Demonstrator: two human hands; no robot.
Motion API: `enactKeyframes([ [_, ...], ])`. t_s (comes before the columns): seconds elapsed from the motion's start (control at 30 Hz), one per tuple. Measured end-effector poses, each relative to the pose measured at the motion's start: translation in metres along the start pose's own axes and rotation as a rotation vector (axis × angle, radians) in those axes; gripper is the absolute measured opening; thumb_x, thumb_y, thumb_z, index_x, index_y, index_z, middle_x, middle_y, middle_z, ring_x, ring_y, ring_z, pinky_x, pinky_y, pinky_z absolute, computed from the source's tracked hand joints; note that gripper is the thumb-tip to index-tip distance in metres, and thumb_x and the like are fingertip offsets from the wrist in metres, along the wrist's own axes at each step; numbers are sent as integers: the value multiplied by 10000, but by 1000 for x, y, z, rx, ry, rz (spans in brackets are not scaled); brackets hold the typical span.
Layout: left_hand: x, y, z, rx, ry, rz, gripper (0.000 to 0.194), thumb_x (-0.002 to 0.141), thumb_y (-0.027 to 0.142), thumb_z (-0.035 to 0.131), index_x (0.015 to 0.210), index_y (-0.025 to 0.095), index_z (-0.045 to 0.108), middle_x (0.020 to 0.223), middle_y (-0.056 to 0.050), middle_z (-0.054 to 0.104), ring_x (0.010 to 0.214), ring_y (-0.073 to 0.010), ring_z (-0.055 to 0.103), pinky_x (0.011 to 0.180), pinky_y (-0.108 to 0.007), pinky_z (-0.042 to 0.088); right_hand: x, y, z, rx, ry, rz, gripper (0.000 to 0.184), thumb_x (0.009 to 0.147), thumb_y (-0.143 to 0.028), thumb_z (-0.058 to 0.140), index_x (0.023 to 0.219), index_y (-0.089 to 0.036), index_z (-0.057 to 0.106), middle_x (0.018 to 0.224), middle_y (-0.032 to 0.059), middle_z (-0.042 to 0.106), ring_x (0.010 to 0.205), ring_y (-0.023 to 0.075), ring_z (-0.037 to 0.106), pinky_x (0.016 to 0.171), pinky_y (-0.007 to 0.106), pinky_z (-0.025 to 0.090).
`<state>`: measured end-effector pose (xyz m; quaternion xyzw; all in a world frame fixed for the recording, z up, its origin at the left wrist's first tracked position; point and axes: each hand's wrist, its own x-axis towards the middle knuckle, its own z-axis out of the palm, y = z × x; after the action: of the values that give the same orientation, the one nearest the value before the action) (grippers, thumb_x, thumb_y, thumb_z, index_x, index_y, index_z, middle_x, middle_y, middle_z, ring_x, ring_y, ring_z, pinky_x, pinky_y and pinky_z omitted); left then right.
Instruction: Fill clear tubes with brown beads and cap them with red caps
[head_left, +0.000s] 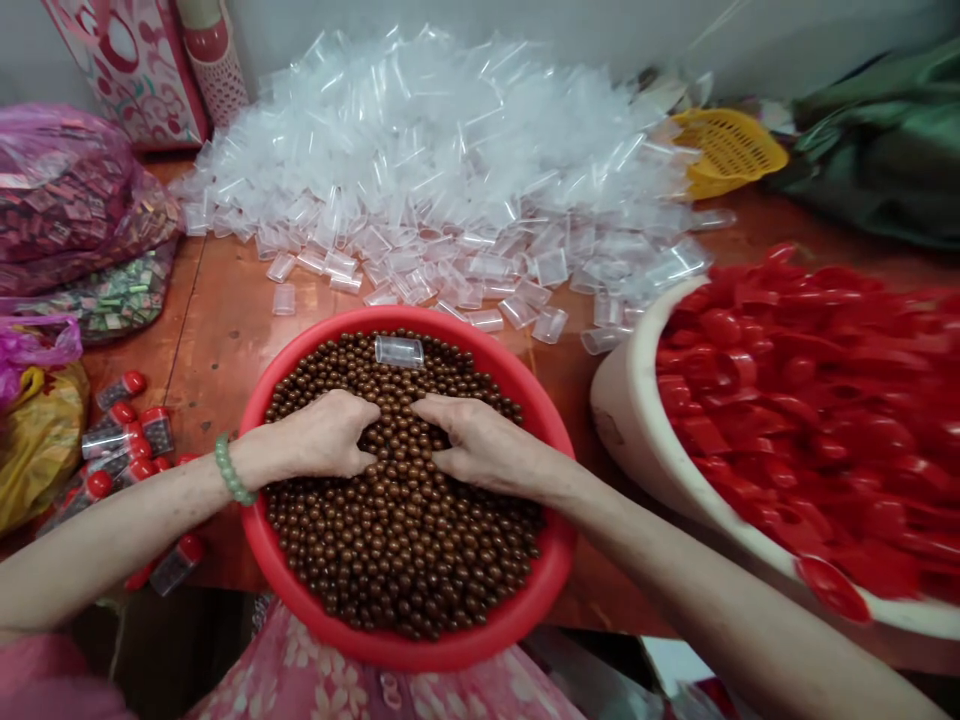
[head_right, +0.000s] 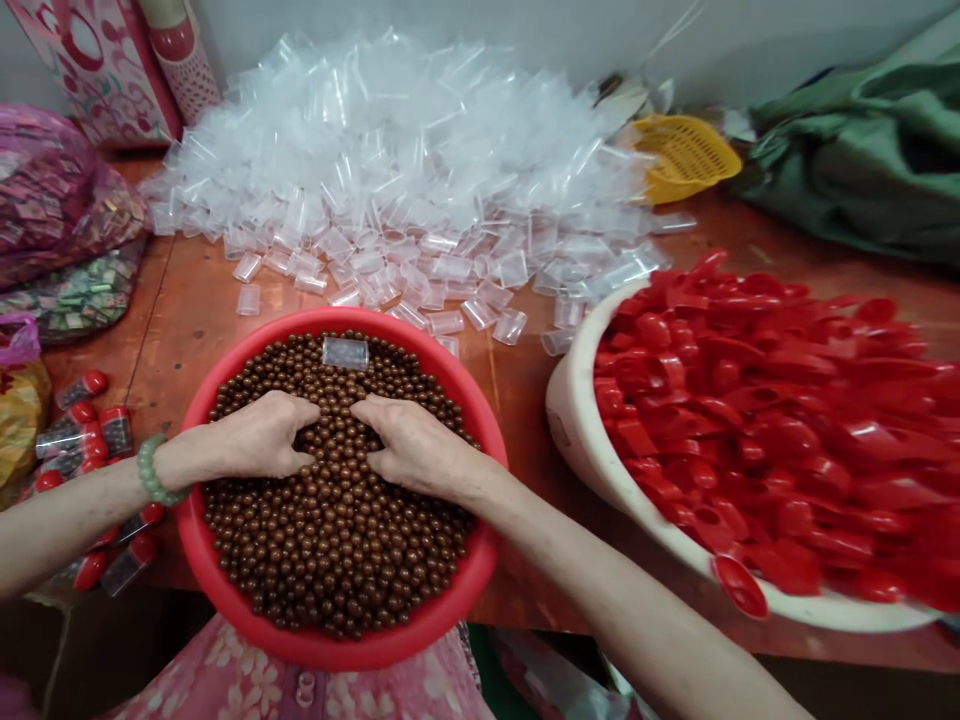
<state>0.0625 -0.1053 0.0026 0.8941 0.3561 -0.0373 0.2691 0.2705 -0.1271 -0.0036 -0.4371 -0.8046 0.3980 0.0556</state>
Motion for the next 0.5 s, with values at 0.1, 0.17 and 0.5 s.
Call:
enactKeyframes([
  [0.1, -3, -1, 0, -134, 78, 52, 118, 724, 249, 655, 707, 144, 604, 668, -12, 621, 584, -136, 533, 574, -253, 401, -4, 2, 0, 167, 85, -24, 297, 686, -43, 531, 945, -179, 584, 980, 38, 653, 927, 185, 601, 857, 304, 454],
  [0.17, -6, 0, -1, -241, 97, 46, 168, 756, 299, 666, 783, 138, 629, 719, -7, 646, 621, -130, 549, 592, -242, 397, -6, 2, 1, 220, 129, -34, 325, 712, -65, 565, 1017, -177, 584, 1024, 40, 660, 949, 182, 609, 880, 311, 458],
  [0.5, -23, 1, -1, -563, 275, 42, 348, 771, 259, 715, 1093, 158, 631, 1014, -31, 705, 916, -153, 640, 867, -275, 473, -12, -2, 0, 98, 162, -44, 292, 799, -139, 618, 1087, -165, 580, 1036, 61, 684, 947, 186, 638, 878, 325, 475],
])
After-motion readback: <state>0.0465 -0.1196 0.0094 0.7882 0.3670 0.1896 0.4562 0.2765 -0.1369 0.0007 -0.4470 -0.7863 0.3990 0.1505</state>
